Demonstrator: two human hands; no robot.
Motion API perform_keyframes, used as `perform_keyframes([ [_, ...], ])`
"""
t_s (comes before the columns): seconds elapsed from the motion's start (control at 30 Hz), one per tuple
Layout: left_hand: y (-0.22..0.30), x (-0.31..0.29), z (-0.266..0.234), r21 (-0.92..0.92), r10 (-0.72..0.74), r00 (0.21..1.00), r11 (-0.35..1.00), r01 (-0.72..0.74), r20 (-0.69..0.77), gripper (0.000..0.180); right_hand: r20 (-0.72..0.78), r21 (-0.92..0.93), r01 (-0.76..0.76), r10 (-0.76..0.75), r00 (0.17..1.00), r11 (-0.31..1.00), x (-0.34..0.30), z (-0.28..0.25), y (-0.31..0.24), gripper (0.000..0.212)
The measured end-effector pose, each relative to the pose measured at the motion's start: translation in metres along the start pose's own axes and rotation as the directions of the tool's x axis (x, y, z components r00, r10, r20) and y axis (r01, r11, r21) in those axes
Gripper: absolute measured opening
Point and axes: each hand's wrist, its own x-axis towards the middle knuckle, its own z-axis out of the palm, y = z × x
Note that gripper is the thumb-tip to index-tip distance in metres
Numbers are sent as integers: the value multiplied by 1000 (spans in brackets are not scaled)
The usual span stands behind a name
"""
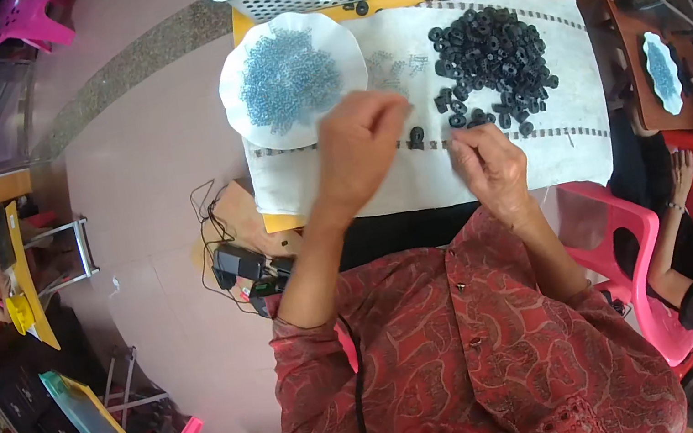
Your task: The person assembles small components by picking up black pieces from the table, inserting small parts into them by hand, and placing the assembled pieces onto the cloth.
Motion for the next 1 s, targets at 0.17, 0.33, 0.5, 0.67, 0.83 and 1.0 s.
perform_keyframes([
  [0.17, -12, -30, 32, 365, 91, 986, 921, -137, 140, 18, -25, -16, 23, -23, 999, 1000, 0, 5, 0, 11],
  [0.33, -20, -34, 42, 482, 67, 986, 866, -134, 154, 21, -25, -17, 3, -3, 1000, 1000, -2, 5, 1, 11],
  [0.5, -27, -21, 24, 228, 216, 975, 949, -220, 44, 16, -51, -48, 57, -60, 997, 997, 0, 4, 6, 12],
  [0.67, -1, 38, -23, 302, 320, 944, 910, -283, -80, 17, -45, -66, 17, -20, 999, 998, 6, 4, 7, 12],
  [0.83, 22, 113, -66, 547, 542, 803, 763, -346, -248, 17, -50, -57, 62, -65, 997, 996, 17, 9, 2, 12],
  [1.0, 30, 166, -76, 643, 559, 771, 718, -266, -305, 15, -147, -188, 129, -157, 977, 974, 44, 13, 7, 13],
])
